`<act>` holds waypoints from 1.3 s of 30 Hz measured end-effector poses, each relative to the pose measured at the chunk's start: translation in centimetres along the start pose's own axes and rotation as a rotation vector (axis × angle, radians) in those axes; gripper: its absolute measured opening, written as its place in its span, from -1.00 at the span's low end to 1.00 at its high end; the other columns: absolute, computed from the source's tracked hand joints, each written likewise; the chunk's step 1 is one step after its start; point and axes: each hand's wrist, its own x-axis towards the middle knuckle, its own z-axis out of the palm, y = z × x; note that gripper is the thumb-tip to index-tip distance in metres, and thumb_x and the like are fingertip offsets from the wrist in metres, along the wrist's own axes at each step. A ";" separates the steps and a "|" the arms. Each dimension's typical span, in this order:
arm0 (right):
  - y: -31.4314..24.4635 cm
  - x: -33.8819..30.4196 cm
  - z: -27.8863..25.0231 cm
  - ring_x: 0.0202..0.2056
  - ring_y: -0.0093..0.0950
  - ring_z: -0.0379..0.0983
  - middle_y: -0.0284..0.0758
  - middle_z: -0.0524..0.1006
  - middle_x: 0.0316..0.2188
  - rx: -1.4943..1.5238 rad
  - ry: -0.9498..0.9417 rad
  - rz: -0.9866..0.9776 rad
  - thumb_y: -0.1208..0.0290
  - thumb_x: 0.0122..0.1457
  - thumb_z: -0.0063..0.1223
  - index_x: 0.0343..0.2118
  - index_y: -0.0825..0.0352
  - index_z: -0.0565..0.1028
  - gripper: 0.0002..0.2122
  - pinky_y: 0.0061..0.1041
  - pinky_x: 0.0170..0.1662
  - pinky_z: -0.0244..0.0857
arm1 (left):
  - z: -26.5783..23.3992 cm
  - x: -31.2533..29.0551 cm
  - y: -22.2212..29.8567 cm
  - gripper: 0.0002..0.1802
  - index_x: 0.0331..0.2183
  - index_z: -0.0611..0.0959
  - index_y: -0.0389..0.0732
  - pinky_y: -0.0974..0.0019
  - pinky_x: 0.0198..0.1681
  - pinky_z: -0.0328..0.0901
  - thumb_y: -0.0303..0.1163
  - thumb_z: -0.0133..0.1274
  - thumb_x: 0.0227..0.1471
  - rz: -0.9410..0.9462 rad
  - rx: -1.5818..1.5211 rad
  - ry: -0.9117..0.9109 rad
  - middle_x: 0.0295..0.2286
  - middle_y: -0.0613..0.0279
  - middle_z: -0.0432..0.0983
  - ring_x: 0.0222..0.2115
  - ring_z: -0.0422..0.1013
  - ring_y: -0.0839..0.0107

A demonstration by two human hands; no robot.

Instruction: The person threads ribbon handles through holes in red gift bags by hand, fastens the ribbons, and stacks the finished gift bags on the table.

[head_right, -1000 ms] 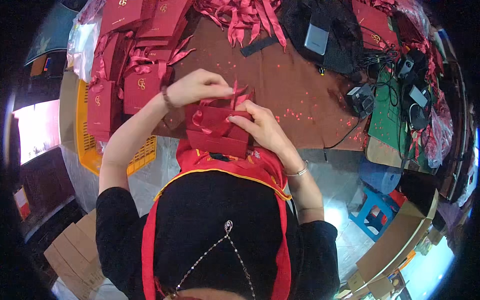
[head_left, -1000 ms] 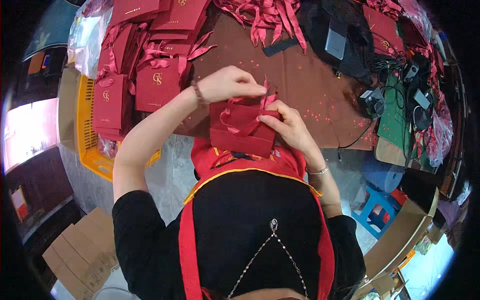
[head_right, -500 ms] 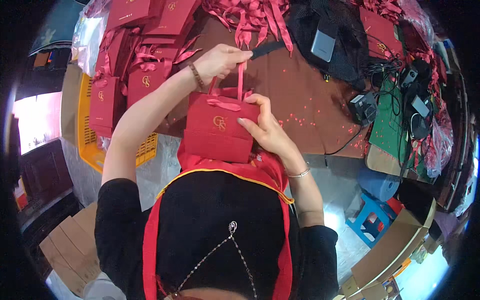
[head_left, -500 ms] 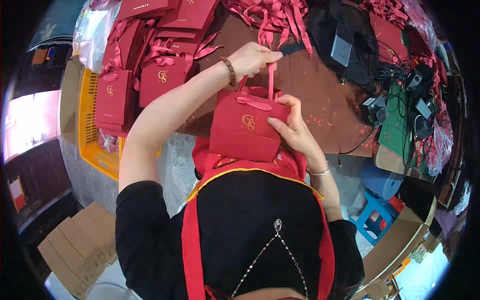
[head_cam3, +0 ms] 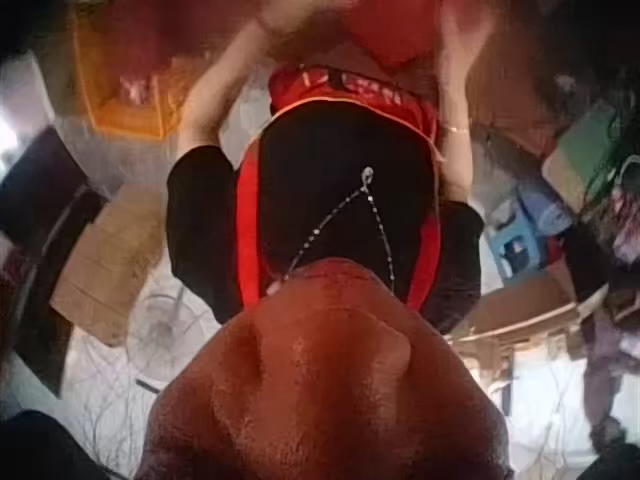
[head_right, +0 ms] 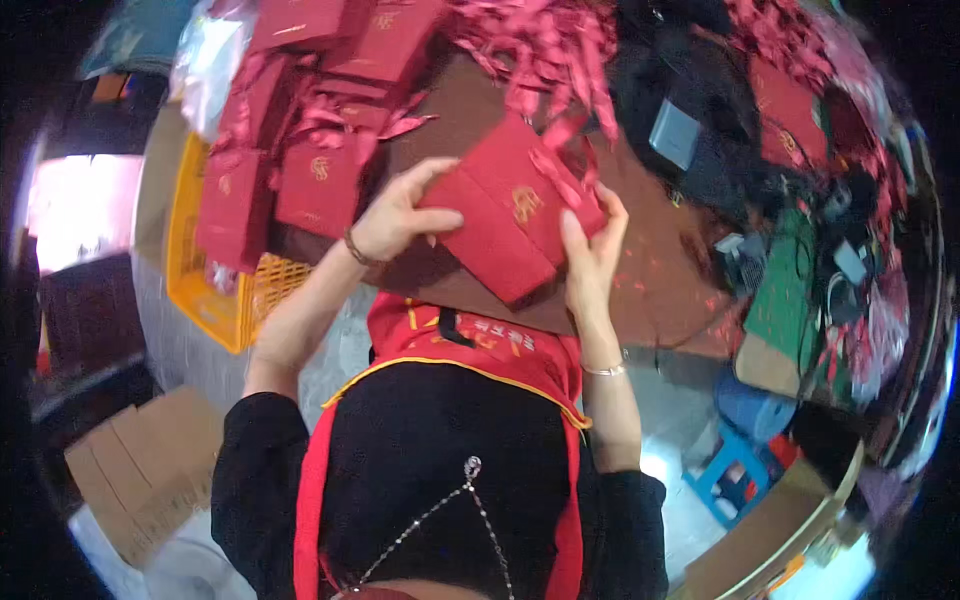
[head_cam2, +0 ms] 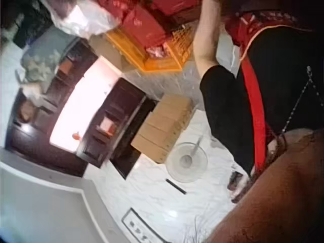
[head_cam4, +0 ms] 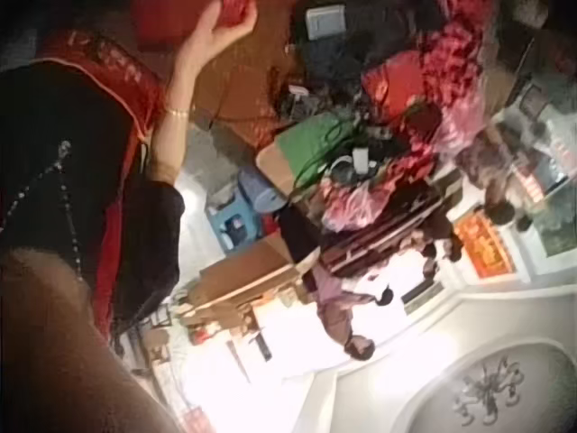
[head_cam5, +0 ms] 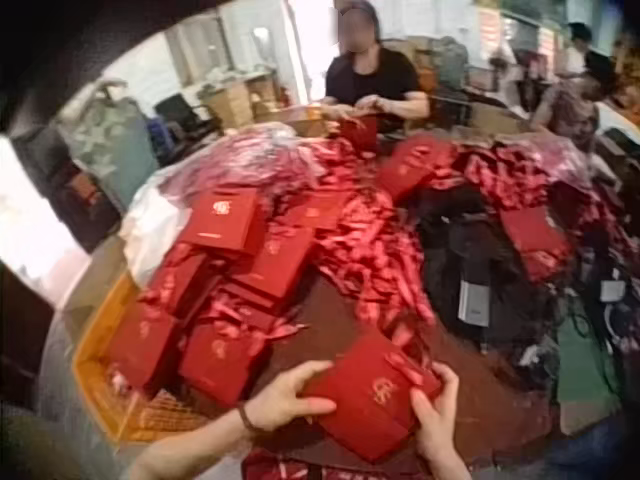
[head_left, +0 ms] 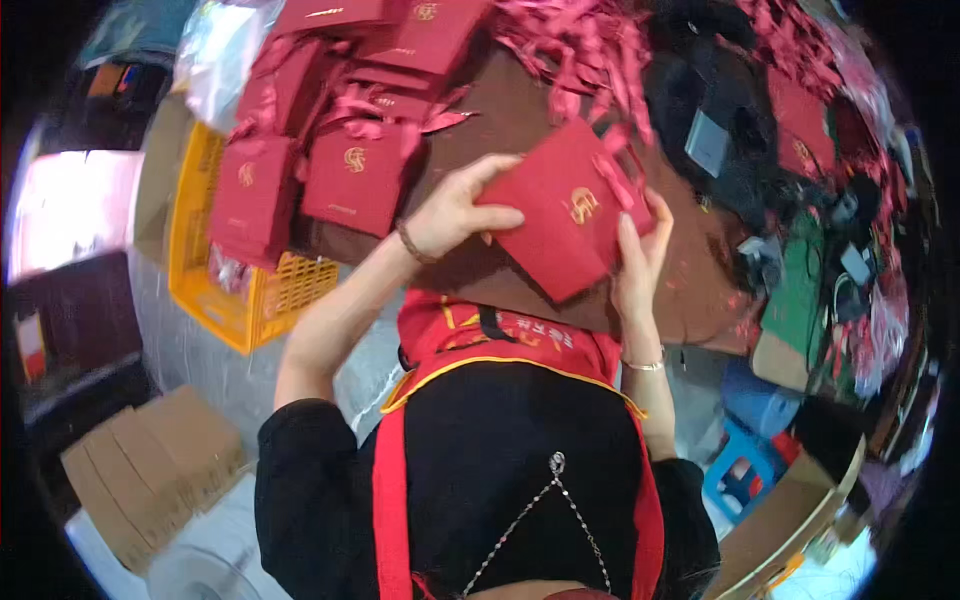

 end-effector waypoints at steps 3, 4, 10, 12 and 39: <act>-0.4 -0.7 0.6 -0.24 -0.64 0.29 -0.39 0.37 -0.27 -0.078 -0.018 0.076 0.60 0.01 0.08 -0.21 0.34 0.35 -0.74 -0.66 -0.12 0.19 | -0.1 -2.8 -1.1 -0.42 -0.08 0.34 -0.30 0.41 -0.15 0.26 -0.45 0.17 -0.18 0.276 0.191 -0.096 -0.21 0.22 0.38 -0.23 0.32 0.49; -0.4 -0.8 0.8 -0.27 -0.66 0.29 -0.42 0.37 -0.30 -0.104 -0.050 0.059 0.62 -0.01 0.10 -0.24 0.32 0.35 -0.74 -0.67 -0.13 0.20 | 0.4 -3.7 -1.2 -0.38 -0.05 0.31 -0.34 0.35 0.05 0.08 -0.44 0.16 -0.18 0.170 0.164 -0.083 -0.14 0.14 0.33 -0.07 0.22 0.40; -1.5 -0.7 6.4 -0.20 -0.59 0.33 -0.33 0.38 -0.21 0.192 -0.278 0.194 0.59 0.05 0.03 0.06 0.30 0.11 -0.49 -0.62 -0.12 0.23 | 0.6 -10.7 1.0 -0.28 0.11 0.17 -0.35 0.35 0.13 -0.03 -0.52 0.03 -0.11 0.196 0.232 0.161 0.06 0.04 0.18 0.08 0.11 0.37; -1.2 -0.3 5.8 -0.21 -0.50 0.38 -0.20 0.38 -0.14 0.185 -0.480 0.339 0.35 0.15 -0.05 0.16 0.21 -0.13 -0.39 -0.53 -0.14 0.27 | -0.7 -13.7 2.7 -0.36 0.08 0.23 -0.36 0.34 0.14 -0.03 -0.56 -0.02 -0.10 0.300 0.428 0.358 0.07 0.03 0.17 0.11 0.09 0.31; -1.2 -2.1 3.6 -0.35 -0.66 0.40 -0.39 0.49 -0.36 0.109 -0.324 0.466 0.45 0.16 -0.05 -0.18 0.28 0.38 -0.83 -0.70 -0.31 0.29 | 5.5 -14.2 22.3 -0.89 -0.48 0.58 0.06 0.27 -0.56 0.17 -0.26 0.08 -0.21 1.124 1.189 0.107 -0.61 0.31 0.37 -0.58 0.34 0.30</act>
